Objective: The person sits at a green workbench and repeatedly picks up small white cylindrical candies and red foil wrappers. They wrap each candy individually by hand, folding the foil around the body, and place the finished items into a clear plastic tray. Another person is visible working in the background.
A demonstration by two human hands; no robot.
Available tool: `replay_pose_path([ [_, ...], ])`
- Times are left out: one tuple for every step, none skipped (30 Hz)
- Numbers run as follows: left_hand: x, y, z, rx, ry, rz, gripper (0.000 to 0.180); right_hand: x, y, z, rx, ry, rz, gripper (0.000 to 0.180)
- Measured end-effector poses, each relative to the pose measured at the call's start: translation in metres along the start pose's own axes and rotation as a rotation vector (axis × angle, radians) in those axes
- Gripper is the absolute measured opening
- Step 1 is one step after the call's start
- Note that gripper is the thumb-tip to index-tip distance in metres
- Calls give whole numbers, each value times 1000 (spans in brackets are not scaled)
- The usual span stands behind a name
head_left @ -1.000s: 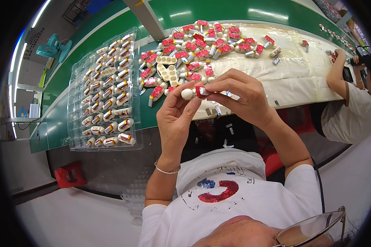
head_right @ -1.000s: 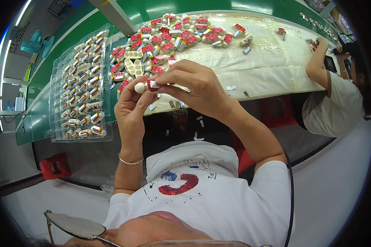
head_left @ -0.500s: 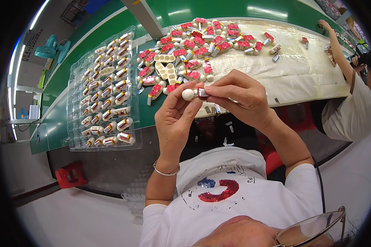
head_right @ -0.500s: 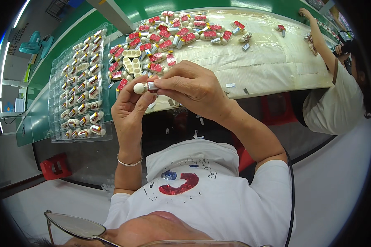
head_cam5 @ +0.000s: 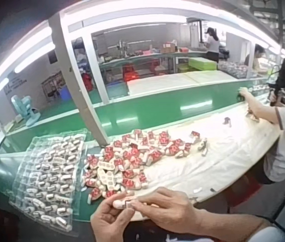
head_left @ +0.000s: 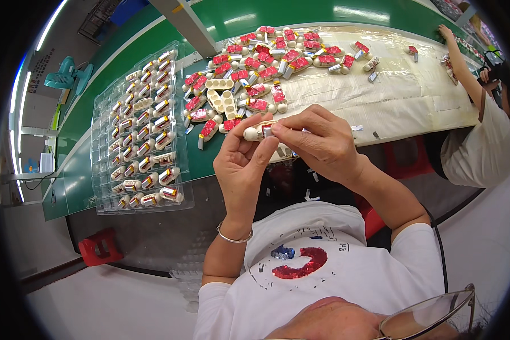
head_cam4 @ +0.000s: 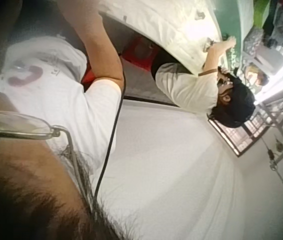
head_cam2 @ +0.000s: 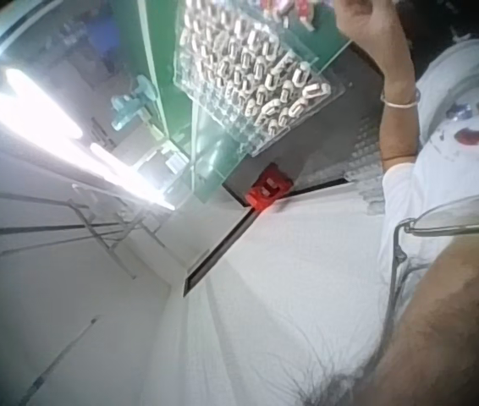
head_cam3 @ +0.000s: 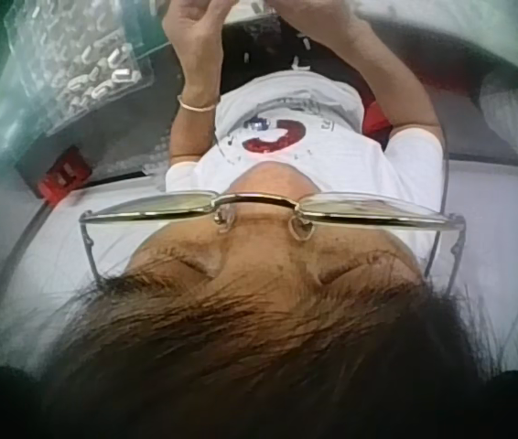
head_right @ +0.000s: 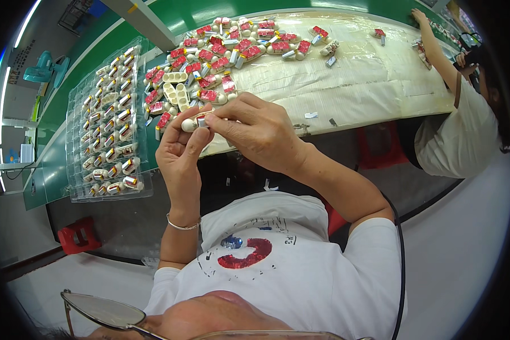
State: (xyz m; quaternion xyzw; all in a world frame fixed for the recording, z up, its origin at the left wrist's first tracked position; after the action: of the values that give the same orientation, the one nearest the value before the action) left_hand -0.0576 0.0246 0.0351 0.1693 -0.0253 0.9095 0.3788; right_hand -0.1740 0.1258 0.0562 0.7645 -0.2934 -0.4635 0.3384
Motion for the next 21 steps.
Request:
replay_pose_path([
  [-1, 1, -3, -1, 4, 21, 34, 1, 0, 0, -2, -8, -2, 33],
  [-2, 1, -5, 3, 0, 48, 33, 1, 1, 1, 9, 31, -2, 33],
  [-4, 1, -9, 6, -4, 76, 32, 2, 2, 3, 21, 72, -2, 32],
  [-6, 1, -12, 9, -7, 104, 31, 3, 3, 4, 32, 113, -2, 31],
  [-8, 0, -12, 40, -17, 105, 31, 5, 3, 6, 135, 259, 25, 32],
  [-9, -1, -12, 71, -28, 105, 31, 9, 1, 6, 238, 404, 53, 33],
  [-10, -1, -11, 101, -38, 106, 31, 12, -2, 8, 341, 550, 80, 34],
  [-9, 0, -7, 123, -50, 98, 31, 12, -4, 10, 402, 567, 81, 35],
  [-7, 1, -2, 145, -60, 93, 32, 12, -7, 12, 463, 586, 81, 36],
  [-6, 1, 1, 167, -71, 87, 32, 13, -10, 14, 524, 605, 81, 37],
  [-8, 2, 0, 160, -54, 83, 33, 16, -12, 14, 544, 643, 74, 38],
  [-9, 2, -1, 159, -56, 86, 33, 17, -14, 14, 565, 679, 71, 39],
  [-10, 1, -2, 157, -59, 88, 33, 18, -15, 14, 586, 714, 68, 40],
  [-10, 1, -3, 155, -62, 90, 33, 18, -13, 13, 585, 737, 65, 39],
  [-11, 0, -4, 155, -62, 104, 33, 18, -10, 11, 583, 760, 58, 38],
  [-12, -1, -4, 154, -61, 119, 33, 18, -8, 10, 582, 783, 51, 38],
  [-12, -2, -5, 154, -61, 134, 33, 19, -9, 10, 597, 797, 60, 37],
  [-12, -2, -5, 143, -68, 137, 34, 20, -9, 10, 609, 812, 69, 37],
  [-12, -2, -5, 133, -75, 141, 34, 20, -10, 11, 622, 827, 78, 37],
  [-12, -3, -6, 123, -82, 145, 34, 20, -10, 10, 636, 845, 74, 36],
  [-11, -3, -5, 133, -73, 146, 34, 20, -10, 9, 650, 864, 69, 35],
])
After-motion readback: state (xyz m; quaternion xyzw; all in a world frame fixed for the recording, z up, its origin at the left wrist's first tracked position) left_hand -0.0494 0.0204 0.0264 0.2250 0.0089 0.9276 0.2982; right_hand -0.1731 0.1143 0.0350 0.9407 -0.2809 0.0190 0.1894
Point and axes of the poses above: each hand's wrist, its own y-axis towards the middle knuckle, its own x-axis out of the palm, z = x × y, the point moved 4 cm from there along y, towards the middle knuckle, and after that the axes turned 2 degrees about -y, right-handed, at the moved point
